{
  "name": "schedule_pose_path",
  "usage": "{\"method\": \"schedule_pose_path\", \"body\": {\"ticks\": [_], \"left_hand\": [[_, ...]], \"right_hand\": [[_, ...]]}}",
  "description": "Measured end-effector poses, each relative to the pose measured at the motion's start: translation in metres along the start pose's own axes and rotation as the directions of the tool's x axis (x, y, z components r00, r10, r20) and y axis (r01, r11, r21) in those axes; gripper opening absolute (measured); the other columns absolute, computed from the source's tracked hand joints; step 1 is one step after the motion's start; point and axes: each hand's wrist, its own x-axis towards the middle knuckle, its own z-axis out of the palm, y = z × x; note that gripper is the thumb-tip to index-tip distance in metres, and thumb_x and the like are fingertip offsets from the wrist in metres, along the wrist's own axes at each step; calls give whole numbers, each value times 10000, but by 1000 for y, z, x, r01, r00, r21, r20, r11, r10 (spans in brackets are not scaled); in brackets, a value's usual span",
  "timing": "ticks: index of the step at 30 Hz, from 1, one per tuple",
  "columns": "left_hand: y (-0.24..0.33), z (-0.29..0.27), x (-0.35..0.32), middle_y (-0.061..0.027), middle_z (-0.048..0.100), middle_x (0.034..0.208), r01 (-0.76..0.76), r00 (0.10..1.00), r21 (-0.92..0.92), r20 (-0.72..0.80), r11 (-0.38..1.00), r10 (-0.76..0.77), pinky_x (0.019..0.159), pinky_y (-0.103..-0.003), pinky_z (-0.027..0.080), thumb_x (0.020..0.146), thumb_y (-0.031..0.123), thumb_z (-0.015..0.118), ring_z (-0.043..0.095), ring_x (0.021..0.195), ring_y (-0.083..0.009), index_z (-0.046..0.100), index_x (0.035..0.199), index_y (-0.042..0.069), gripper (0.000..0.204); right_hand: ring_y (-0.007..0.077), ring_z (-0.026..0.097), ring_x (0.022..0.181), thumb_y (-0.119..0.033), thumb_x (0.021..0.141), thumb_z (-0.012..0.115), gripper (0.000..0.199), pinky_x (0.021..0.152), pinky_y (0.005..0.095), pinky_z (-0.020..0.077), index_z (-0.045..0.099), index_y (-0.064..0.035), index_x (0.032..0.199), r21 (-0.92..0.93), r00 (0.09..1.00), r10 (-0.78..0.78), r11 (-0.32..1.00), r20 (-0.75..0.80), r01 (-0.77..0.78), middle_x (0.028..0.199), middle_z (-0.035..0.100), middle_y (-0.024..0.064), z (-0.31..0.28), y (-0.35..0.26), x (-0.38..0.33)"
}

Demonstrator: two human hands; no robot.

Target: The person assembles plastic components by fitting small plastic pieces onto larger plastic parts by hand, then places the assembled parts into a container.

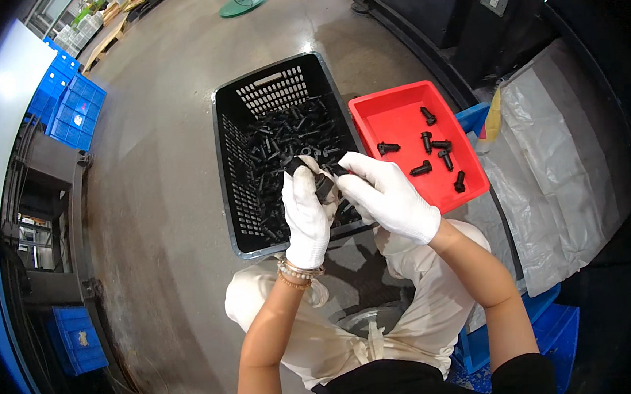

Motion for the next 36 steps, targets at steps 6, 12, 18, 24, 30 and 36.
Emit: {"method": "schedule_pose_path", "body": {"ticks": [6,12,18,24,30,36], "left_hand": [[7,1,-2,10,462,616,38,997,-223,-57,974,-52,361,-170,273,943,440,347,374,435,-45,458,918,134,326],[5,-1,-3,6,473,736,23,991,-239,-120,971,-53,498,-200,359,930,393,405,423,601,-63,477,960,100,303],[5,-1,-4,-9,466,761,-108,992,-121,-75,987,100,557,-242,383,937,332,406,416,652,-90,494,963,45,301],[-1,0,-4,-20,474,774,-79,991,-110,-116,991,67,581,-250,395,941,327,400,428,669,-103,496,985,38,307],[-4,-2,-4,-45,505,824,-88,990,-102,-123,991,75,654,-270,423,943,318,407,466,721,-126,493,1053,21,328],[-9,-2,-2,-51,504,831,-70,988,-66,-143,995,60,655,-266,425,937,309,421,468,729,-124,490,1066,25,319]], "right_hand": [[300,598,717,-171,876,483,191,621,367,460,589,-36,961,-264,924,-365,908,-113,326,784,612,141,7,10,-2],[291,592,697,-161,849,530,238,607,368,465,606,-56,1048,-357,877,-466,844,-118,401,784,601,128,9,9,-3],[267,581,645,-164,831,563,255,561,353,454,610,-61,1059,-465,876,-473,799,-95,381,718,565,114,10,5,-4],[260,574,622,-173,824,574,269,542,352,447,613,-66,1068,-494,867,-488,781,-103,381,694,548,103,11,5,-5],[270,570,622,-175,821,569,279,544,355,437,625,-67,1072,-366,916,-389,871,-104,328,680,541,115,11,9,-2],[279,563,619,-170,816,569,258,546,361,430,642,-74,1044,-313,917,-371,897,-148,312,681,545,122,15,14,-1]]}}
